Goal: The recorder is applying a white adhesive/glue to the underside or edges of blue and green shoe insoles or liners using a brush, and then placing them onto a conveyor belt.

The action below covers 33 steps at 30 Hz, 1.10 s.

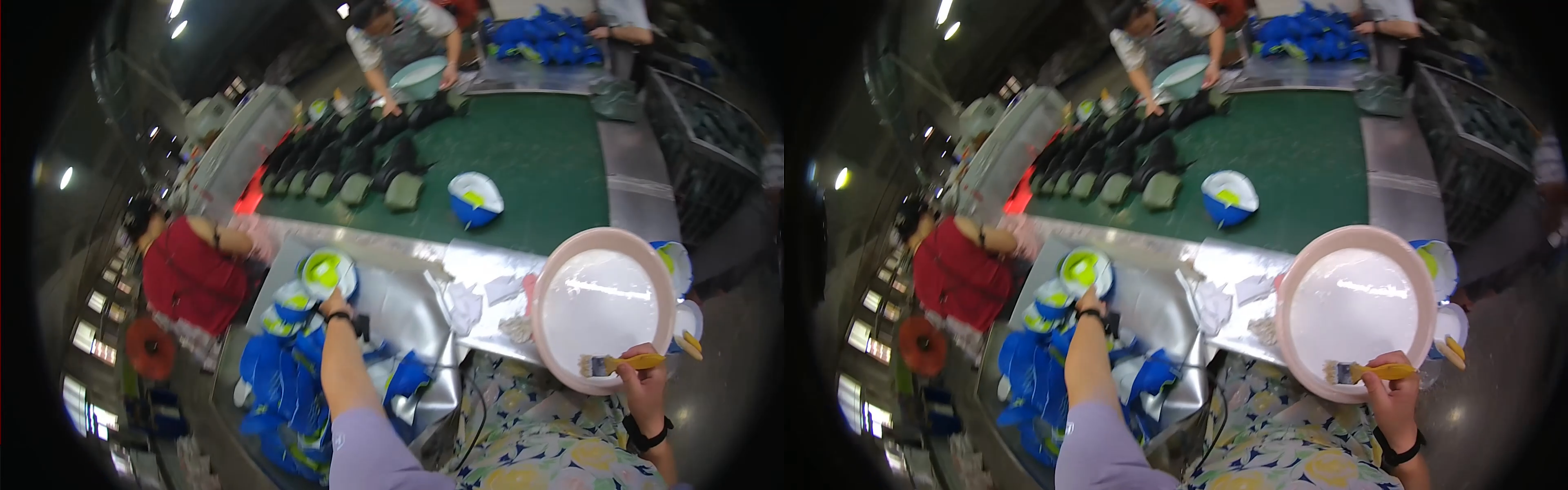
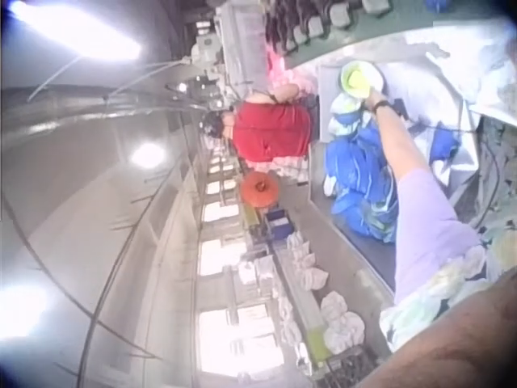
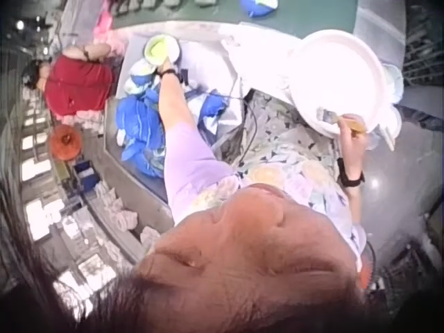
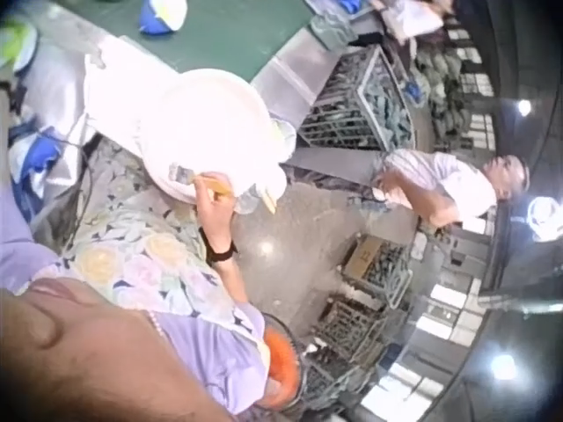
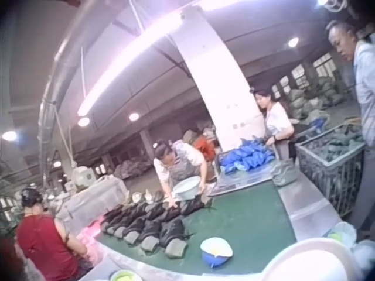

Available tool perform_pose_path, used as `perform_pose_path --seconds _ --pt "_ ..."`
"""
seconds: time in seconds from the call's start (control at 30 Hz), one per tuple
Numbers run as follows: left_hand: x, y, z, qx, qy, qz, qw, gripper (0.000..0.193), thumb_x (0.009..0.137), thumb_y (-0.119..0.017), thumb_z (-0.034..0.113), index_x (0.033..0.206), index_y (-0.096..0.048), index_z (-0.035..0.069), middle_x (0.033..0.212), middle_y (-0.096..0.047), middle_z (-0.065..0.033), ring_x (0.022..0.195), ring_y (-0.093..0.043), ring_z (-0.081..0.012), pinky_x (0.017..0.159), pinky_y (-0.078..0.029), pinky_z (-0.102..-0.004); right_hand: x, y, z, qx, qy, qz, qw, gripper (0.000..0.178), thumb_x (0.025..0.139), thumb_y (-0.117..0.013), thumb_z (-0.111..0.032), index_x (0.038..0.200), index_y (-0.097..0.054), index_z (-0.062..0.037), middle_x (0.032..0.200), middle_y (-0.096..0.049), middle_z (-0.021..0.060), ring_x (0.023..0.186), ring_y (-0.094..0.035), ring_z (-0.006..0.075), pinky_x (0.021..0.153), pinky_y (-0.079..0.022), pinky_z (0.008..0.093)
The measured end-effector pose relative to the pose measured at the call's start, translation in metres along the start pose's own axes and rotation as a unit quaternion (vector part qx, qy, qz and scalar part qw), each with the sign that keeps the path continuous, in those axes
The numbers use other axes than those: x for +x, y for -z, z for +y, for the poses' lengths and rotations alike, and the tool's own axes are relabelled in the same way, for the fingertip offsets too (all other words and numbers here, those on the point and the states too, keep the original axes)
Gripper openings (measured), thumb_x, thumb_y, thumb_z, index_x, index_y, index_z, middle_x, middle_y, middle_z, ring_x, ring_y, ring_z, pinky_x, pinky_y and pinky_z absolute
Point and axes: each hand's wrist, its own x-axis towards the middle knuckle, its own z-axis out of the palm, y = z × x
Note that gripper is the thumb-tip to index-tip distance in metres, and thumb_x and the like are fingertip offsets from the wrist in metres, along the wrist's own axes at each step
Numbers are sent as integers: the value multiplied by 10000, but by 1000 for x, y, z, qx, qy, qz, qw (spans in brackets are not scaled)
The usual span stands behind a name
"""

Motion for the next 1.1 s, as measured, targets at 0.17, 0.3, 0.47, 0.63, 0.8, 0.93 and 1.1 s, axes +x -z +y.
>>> perform_pose_path --seconds 0.17,0.3,0.47,0.63,0.8,0.93,1.1 --pt "51 16 -7 -49 79 -139 986 139 833 -632 27 966 -590 17 742 -596 -86 567 -563 -175 457 -455 -275 2 4 -10 -4 -16 -11 1000 127 836 -670 -22 937 -598 6 899 -592 68 806 -582 135 718 -456 259" --pt "22 -9 3 -107 102 -259 955 162 834 -543 -58 992 -544 -21 881 -618 -145 636 -638 -231 541 -579 -317 6 -10 -11 32 -14 -13 999 124 840 -666 -11 942 -598 7 904 -600 73 803 -588 135 716 -461 261" --pt "-92 -8 18 30 -170 -304 937 293 825 -531 -101 1104 -522 -13 1015 -599 -167 772 -661 -293 656 -597 -387 12 -20 -12 8 -1 -34 999 129 847 -664 -14 954 -595 5 906 -603 70 808 -589 130 731 -464 256" --pt "-121 10 2 450 -630 -396 495 371 773 -501 -94 1094 -587 71 1049 -591 -180 1020 -574 -384 877 -482 -418 14 -13 -11 22 24 -51 998 141 866 -656 -16 989 -588 -3 934 -581 59 845 -571 118 766 -455 238" --pt "-148 12 21 525 -625 -371 443 340 776 -547 -34 1095 -617 60 1117 -601 -186 1061 -569 -392 900 -471 -450 10 15 7 51 8 7 999 164 895 -650 -37 1033 -564 -14 922 -596 43 817 -581 101 731 -461 223" --pt "-209 -17 14 388 -365 -477 699 327 818 -586 71 1141 -598 23 1103 -618 -232 1049 -571 -431 898 -473 -475 23 31 5 69 -21 34 997 178 883 -673 -41 1018 -560 -16 865 -624 41 784 -604 102 710 -476 214" --pt "-213 -54 -36 516 -531 -395 545 385 838 -593 194 1181 -582 19 1054 -629 -256 981 -589 -460 859 -477 -512 36 33 -2 -34 31 5 999 182 877 -694 -77 988 -570 -5 856 -645 67 798 -641 114 698 -503 240"
